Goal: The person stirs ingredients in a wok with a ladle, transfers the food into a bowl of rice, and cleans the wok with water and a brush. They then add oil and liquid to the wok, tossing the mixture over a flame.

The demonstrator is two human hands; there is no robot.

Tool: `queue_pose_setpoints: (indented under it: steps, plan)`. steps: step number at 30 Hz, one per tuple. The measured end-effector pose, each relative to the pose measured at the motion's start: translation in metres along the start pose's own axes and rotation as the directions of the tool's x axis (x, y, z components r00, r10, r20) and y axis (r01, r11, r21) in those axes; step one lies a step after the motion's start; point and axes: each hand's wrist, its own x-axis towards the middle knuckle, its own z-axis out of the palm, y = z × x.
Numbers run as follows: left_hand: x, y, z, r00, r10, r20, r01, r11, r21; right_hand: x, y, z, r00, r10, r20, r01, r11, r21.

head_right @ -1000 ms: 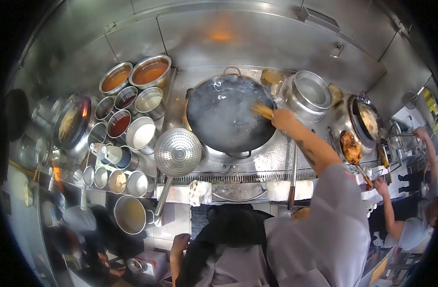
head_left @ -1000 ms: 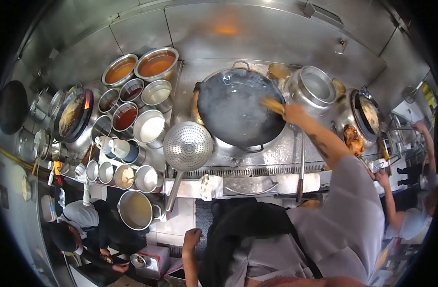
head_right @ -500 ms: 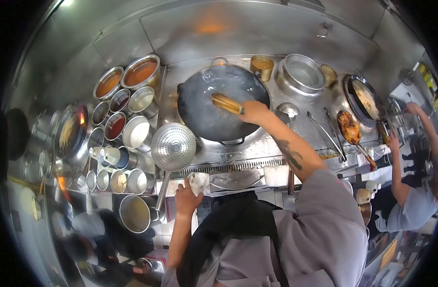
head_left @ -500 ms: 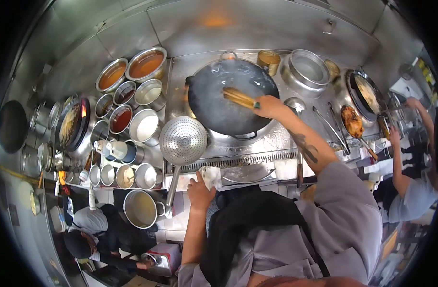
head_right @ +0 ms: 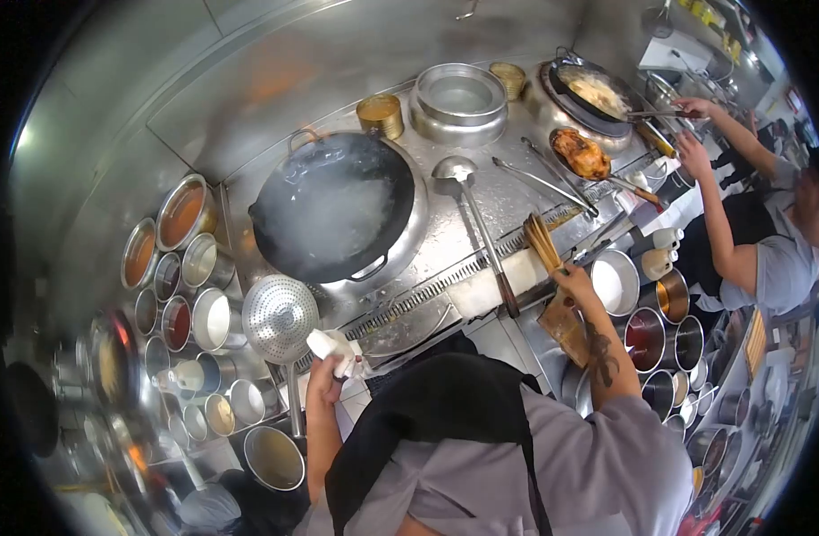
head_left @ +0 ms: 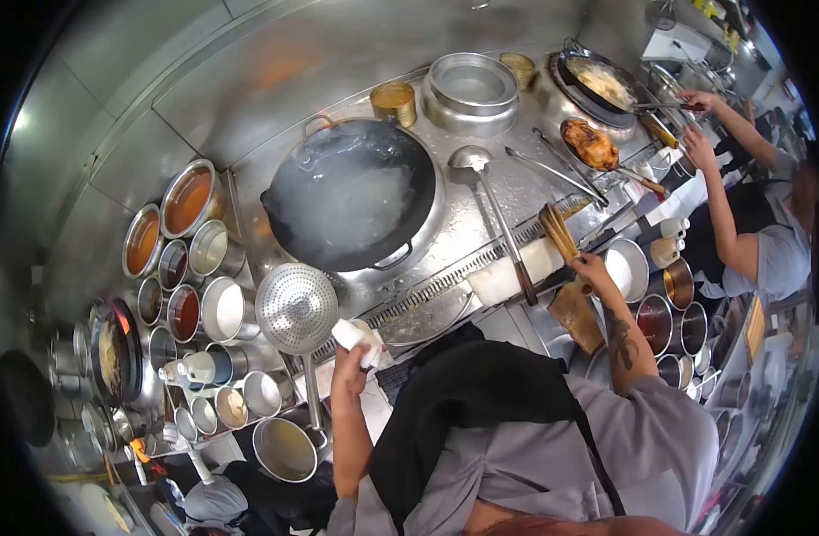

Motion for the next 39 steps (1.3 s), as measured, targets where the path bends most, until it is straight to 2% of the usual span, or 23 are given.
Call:
queue_pose_setpoints:
  steps: [1, 2, 3, 4, 6, 8, 9, 10, 11, 12, 13, 14, 16, 18, 20, 23, 25, 26, 29, 30, 32, 37, 39]
  plan:
    - [0.010, 0.002, 0.007, 1.000, -0.005, 0.010, 0.005, 1.000, 0.009, -0.007, -0.005, -0.006, 0.999, -0.009, 0.049, 0.002, 0.991, 0.131]
    - [0.023, 0.004, 0.015, 0.990, -0.142, -0.011, 0.140, 0.983, -0.119, -0.014, -0.002, -0.001, 0.999, 0.011, 0.032, -0.016, 0.989, 0.147]
    - [0.039, 0.011, 0.033, 0.961, -0.277, -0.005, 0.268, 0.933, -0.241, -0.017, 0.002, 0.003, 0.996, -0.065, -0.058, 0.075, 0.978, 0.194]
    - [0.050, 0.014, 0.051, 0.968, -0.249, 0.015, 0.247, 0.947, -0.205, -0.021, 0.005, 0.005, 0.978, -0.137, -0.154, 0.170, 0.959, 0.225]
    - [0.086, 0.014, 0.071, 0.965, -0.233, 0.121, 0.259, 0.918, -0.299, -0.015, 0.015, 0.009, 0.996, -0.053, -0.072, 0.065, 0.983, 0.170]
    - [0.117, 0.013, 0.088, 0.961, -0.205, 0.188, 0.270, 0.853, -0.447, -0.014, 0.020, 0.014, 0.987, -0.070, -0.146, 0.098, 0.975, 0.200]
    - [0.124, 0.019, 0.111, 0.958, -0.281, -0.049, 0.230, 0.863, -0.450, -0.026, 0.005, 0.013, 0.986, -0.069, -0.152, 0.100, 0.973, 0.207]
    - [0.128, 0.023, 0.126, 0.952, -0.286, -0.110, 0.200, 0.853, -0.482, -0.043, -0.013, 0.010, 0.963, -0.163, -0.215, 0.188, 0.977, 0.102]
    - [0.145, 0.012, 0.122, 0.957, -0.269, -0.114, 0.186, 0.862, -0.473, -0.056, -0.027, 0.007, 0.927, -0.262, -0.268, 0.268, 0.963, -0.013]
    - [0.167, -0.002, 0.116, 0.961, -0.249, -0.119, 0.168, 0.868, -0.467, -0.064, -0.037, 0.006, 0.926, -0.263, -0.270, 0.270, 0.963, -0.013]
    - [0.177, -0.010, 0.116, 0.961, -0.246, -0.123, 0.162, 0.867, -0.471, -0.071, -0.045, 0.008, 0.891, -0.337, -0.305, 0.351, 0.936, -0.011]
    - [0.182, -0.016, 0.115, 0.973, -0.182, -0.144, 0.090, 0.867, -0.489, -0.074, -0.050, 0.012, 0.850, -0.410, -0.331, 0.432, 0.902, -0.009]
    - [0.176, -0.018, 0.111, 0.986, -0.054, -0.159, -0.028, 0.882, -0.471, -0.074, -0.056, 0.024, 0.855, -0.423, -0.300, 0.448, 0.894, 0.019]
    - [0.151, -0.004, 0.111, 0.971, -0.049, -0.232, -0.045, 0.923, -0.383, -0.089, -0.079, 0.026, 0.864, -0.419, -0.278, 0.488, 0.832, 0.263]
    - [0.130, 0.012, 0.097, 0.958, -0.046, -0.284, -0.079, 0.907, -0.413, -0.103, -0.100, 0.024, 0.860, -0.463, -0.213, 0.510, 0.789, 0.342]
    - [0.104, 0.031, 0.060, 0.999, 0.025, -0.035, -0.034, 0.948, -0.316, -0.106, -0.118, 0.030, 0.835, -0.509, -0.208, 0.547, 0.725, 0.418]
    - [0.082, 0.044, 0.059, 0.997, 0.048, -0.068, -0.063, 0.968, -0.243, -0.100, -0.125, 0.034, 0.755, -0.616, -0.223, 0.649, 0.657, 0.383]
    - [0.077, 0.045, 0.054, 0.995, 0.052, -0.079, -0.068, 0.973, -0.221, -0.100, -0.132, 0.036, 0.753, -0.622, -0.215, 0.650, 0.653, 0.388]
    - [0.064, 0.060, 0.063, 0.979, 0.063, -0.193, -0.088, 0.988, -0.124, -0.111, -0.166, 0.046, 0.845, -0.526, 0.096, 0.325, 0.648, 0.689]
    - [0.059, 0.064, 0.065, 0.977, 0.065, -0.202, -0.091, 0.988, -0.125, -0.113, -0.176, 0.052, 0.842, -0.529, 0.104, 0.322, 0.648, 0.690]
    - [0.055, 0.073, 0.068, 0.966, 0.078, -0.248, -0.095, 0.994, -0.058, -0.117, -0.198, 0.064, 0.824, -0.457, 0.335, 0.107, 0.706, 0.700]
    - [0.041, 0.093, 0.084, 0.956, 0.084, -0.281, -0.086, 0.996, 0.004, -0.121, -0.242, 0.123, 0.638, -0.533, 0.557, 0.016, 0.731, 0.682]
    - [0.034, 0.102, 0.097, 0.922, 0.148, -0.358, -0.110, 0.986, 0.124, -0.125, -0.257, 0.145, 0.588, -0.529, 0.611, 0.008, 0.760, 0.650]
